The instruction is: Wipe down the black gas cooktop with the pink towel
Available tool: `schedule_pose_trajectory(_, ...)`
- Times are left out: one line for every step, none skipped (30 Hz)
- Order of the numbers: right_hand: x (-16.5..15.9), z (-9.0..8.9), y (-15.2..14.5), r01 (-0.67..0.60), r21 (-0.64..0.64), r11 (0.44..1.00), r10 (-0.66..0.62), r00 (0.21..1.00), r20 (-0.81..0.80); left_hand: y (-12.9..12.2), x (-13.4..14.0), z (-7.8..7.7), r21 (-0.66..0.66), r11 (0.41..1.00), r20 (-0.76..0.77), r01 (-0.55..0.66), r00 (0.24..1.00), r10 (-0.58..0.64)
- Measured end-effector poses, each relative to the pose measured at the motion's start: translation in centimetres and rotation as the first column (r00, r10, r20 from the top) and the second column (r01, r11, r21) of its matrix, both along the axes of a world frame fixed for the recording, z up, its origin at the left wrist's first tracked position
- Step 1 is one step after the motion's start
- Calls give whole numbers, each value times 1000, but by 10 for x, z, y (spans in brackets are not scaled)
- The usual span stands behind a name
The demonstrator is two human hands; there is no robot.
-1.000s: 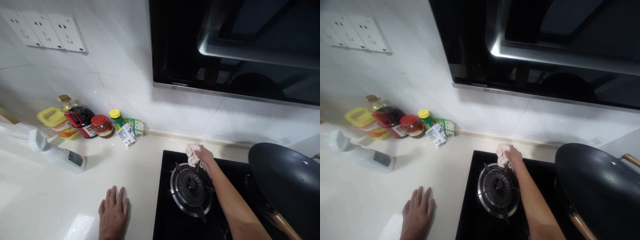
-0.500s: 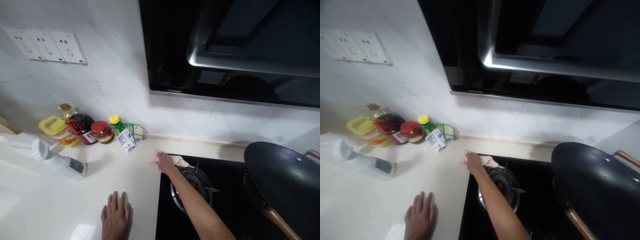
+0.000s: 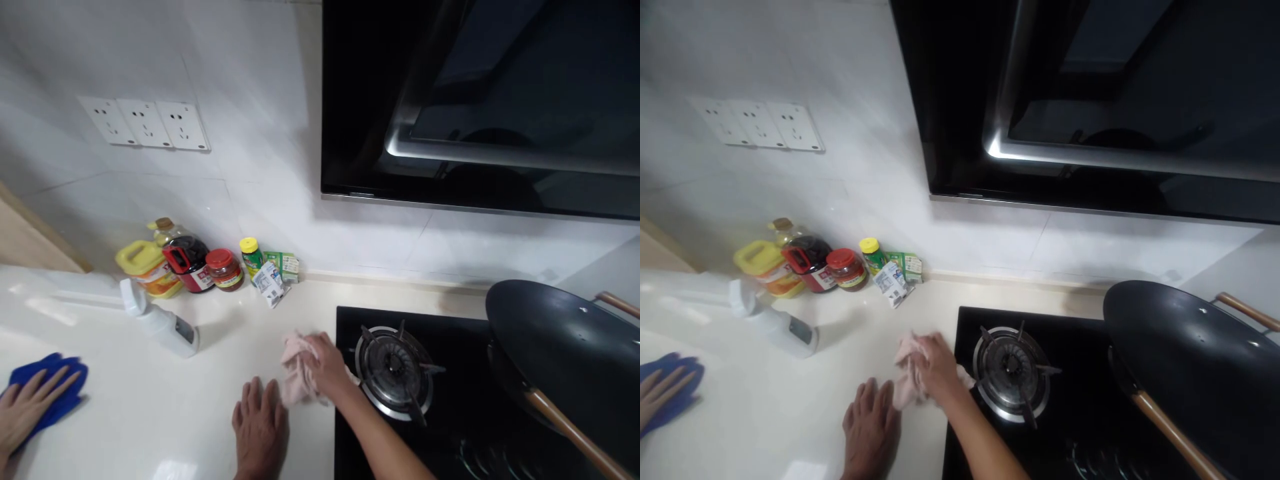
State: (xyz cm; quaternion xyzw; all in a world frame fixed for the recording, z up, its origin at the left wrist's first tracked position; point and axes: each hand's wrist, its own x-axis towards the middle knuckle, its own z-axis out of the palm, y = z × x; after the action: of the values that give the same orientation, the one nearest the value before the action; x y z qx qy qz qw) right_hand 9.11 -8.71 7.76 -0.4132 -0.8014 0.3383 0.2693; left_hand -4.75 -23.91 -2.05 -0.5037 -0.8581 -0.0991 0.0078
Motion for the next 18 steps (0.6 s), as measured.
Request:
schedule_pose_trajectory(4, 17, 6, 19, 27, 999, -19, 1000, -4, -1, -1, -1, 40, 999, 27, 8, 1000, -9)
schedule_pose_trajectory(8, 34, 10, 39, 56, 998, -39, 999, -2, -3, -2, -2, 80, 997, 59, 9, 998, -14)
schedule_pose_trajectory(12, 49, 14, 56, 95, 994, -57, 998, 8, -4, -4, -4, 122, 993, 95, 7, 995, -18)
schedule_pose_trajectory(14, 61, 16, 66, 139, 988, -70, 997, 26, -6, -6, -6, 164, 987, 135, 6, 990, -28)
schedule_pose_trajectory(16, 69, 16, 67, 182, 981, -77, 996, 49, -7, -10, -10, 207, 978, 180, 2, 983, -40)
schedule_pose_trajectory(17, 72, 15, 55, 216, 975, -75, 994, 83, -9, -14, -15, 251, 968, 228, -5, 972, -54)
schedule_pose_trajectory(18, 69, 12, 36, 234, 972, -67, 990, 125, -10, -19, -19, 299, 954, 277, -15, 958, -72)
schedule_pose_trajectory(20, 61, 8, 22, 235, 972, -64, 983, 169, -12, -25, -24, 348, 937, 325, -28, 941, -93)
schedule_pose_trajectory(24, 49, 2, 18, 229, 973, -67, 976, 208, -14, -31, -28, 397, 917, 369, -44, 922, -115)
schedule_pose_trajectory(30, 34, -6, 25, 223, 975, -78, 969, 234, -16, -37, -31, 440, 896, 407, -63, 903, -136)
schedule_pose_trajectory(39, 17, -16, 52, 221, 974, -106, 964, 243, -18, -43, -32, 476, 876, 440, -82, 884, -156)
schedule_pose_trajectory(51, -1, -28, 75, 227, 971, -128, 965, 228, -19, -48, -31, 502, 859, 466, -97, 868, -174)
schedule_pose_trajectory(66, -19, -42, 109, 228, 968, -153, 970, 187, -18, -52, -28, 520, 848, 483, -104, 854, -192)
schedule_pose_trajectory(85, -36, -58, 134, 213, 968, -168, 974, 152, -15, -54, -22, 531, 842, 493, -98, 843, -213)
schedule_pose_trajectory(106, -51, -74, 155, 178, 972, -179, 975, 132, -10, -56, -15, 539, 839, 494, -77, 836, -240)
schedule_pose_trajectory(130, -65, -89, 185, 133, 974, -202, 971, 131, -2, -55, -5, 546, 837, 483, -39, 830, -277)
schedule_pose_trajectory(154, -78, -104, 226, 95, 969, -237, 962, 137, 8, -53, 5, 549, 836, 464, 14, 826, -319)
schedule_pose_trajectory(179, -89, -116, 297, 80, 951, -306, 941, 142, 22, -49, 15, 546, 834, 437, 81, 821, -366)
